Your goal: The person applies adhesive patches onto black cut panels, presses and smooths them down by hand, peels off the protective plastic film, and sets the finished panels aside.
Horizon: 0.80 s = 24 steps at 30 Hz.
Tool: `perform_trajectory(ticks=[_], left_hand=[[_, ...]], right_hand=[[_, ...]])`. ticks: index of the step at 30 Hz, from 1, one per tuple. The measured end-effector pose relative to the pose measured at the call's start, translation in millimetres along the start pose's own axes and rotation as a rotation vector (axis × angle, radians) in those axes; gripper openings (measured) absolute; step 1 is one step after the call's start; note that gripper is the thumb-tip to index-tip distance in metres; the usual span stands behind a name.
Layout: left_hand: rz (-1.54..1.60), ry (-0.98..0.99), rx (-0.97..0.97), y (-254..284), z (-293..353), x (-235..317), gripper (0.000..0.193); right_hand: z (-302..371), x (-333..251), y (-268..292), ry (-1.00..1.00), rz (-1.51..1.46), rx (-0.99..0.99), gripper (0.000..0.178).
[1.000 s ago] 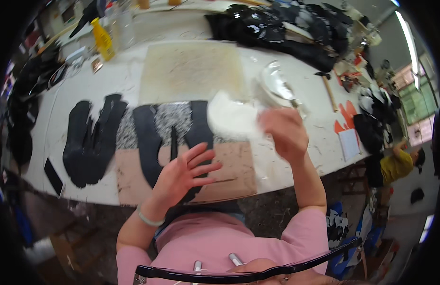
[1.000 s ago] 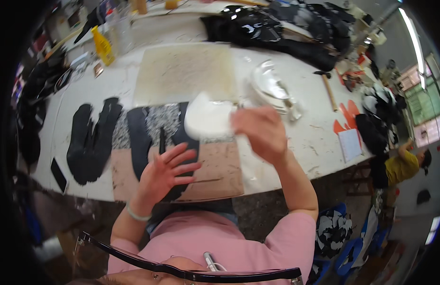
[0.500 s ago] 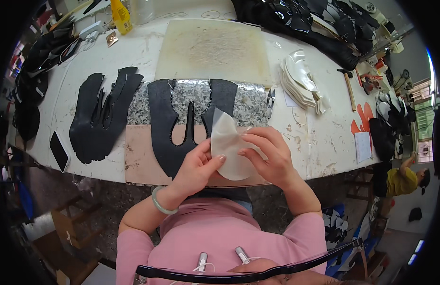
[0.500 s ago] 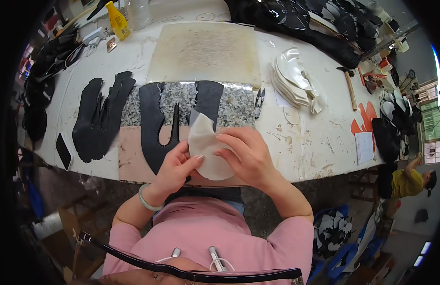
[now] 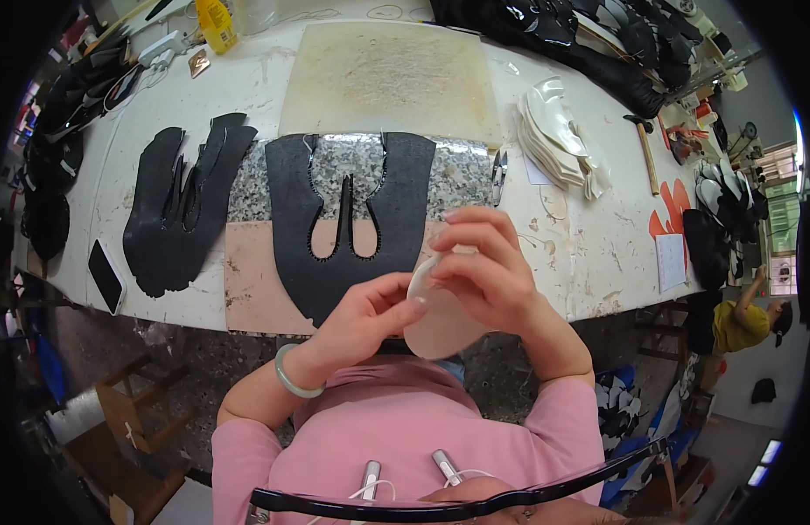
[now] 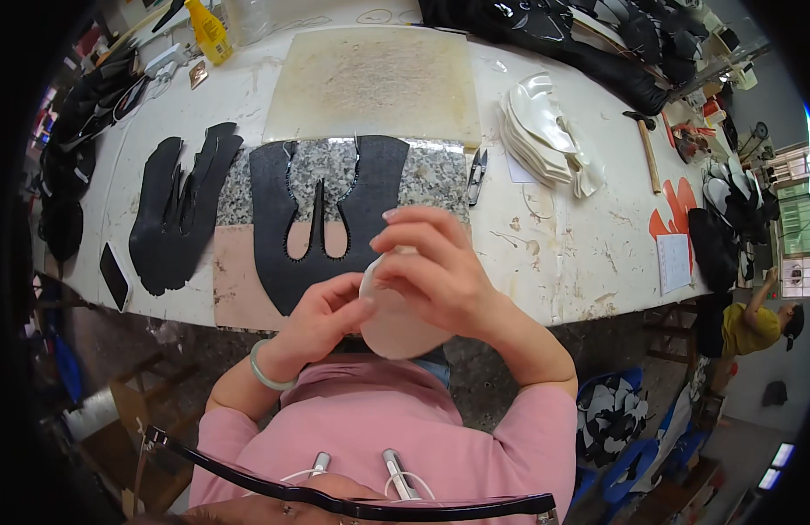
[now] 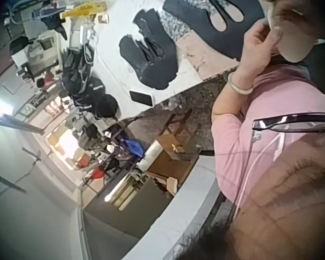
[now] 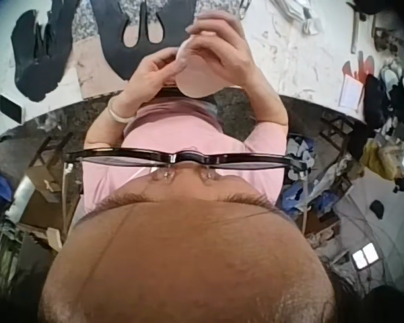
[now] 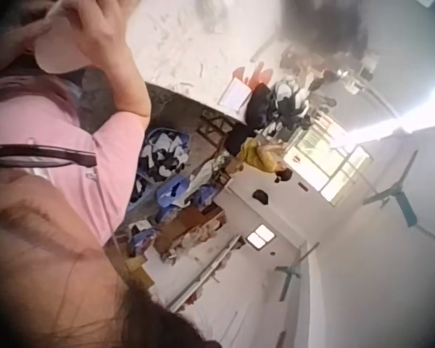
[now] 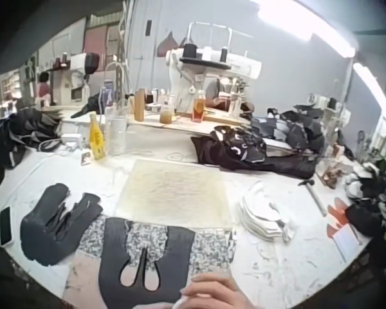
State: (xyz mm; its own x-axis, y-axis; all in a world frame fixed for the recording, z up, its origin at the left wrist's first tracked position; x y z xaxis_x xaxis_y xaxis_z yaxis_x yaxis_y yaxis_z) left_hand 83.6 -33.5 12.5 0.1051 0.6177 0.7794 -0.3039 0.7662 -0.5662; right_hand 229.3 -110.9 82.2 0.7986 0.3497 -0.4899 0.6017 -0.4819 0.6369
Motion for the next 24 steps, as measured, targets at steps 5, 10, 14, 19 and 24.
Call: perform_trajectory(ticks=[5,10,14,19,24], left_hand=[[0.341,0.106,-0.033,2,-5,1,0.027],[0.455,0.072,0.232,25,-6,3,0.022],[0.456,-0.194,0.317,55,1,30,0.023],[0.387,-0.061,0.203,48,-8,11,0.022],[0.341,-0.296,0.357,60,-2,40,0.023]], right_hand=[[12,-16,-14,0.253,0.185,-0.029,0.016],[14,-23,-4,0.184,0.030,-0.156,0.019],[50,-6,36,-0.183,-0.278,-0.328,0.016],[91,-9,82,-0.681,-0.327,-0.382,0.011],[123,-5,130,-0.980,-0.250,-0.325,0.017]])
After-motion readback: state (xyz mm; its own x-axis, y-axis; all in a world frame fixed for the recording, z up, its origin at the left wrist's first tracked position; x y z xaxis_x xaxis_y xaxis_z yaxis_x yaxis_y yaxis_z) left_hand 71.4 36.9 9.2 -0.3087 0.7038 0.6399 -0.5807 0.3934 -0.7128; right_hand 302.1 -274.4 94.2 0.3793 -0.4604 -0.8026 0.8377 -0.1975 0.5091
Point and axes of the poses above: each hand's wrist, its own z-axis away from the middle knuckle, its own y-axis out of the back of the hand, x = y × z, the point moved 4 cm from there along -z, towards the middle knuckle, and after that the axes turned 1 degree about y, right-handed, at the moved point
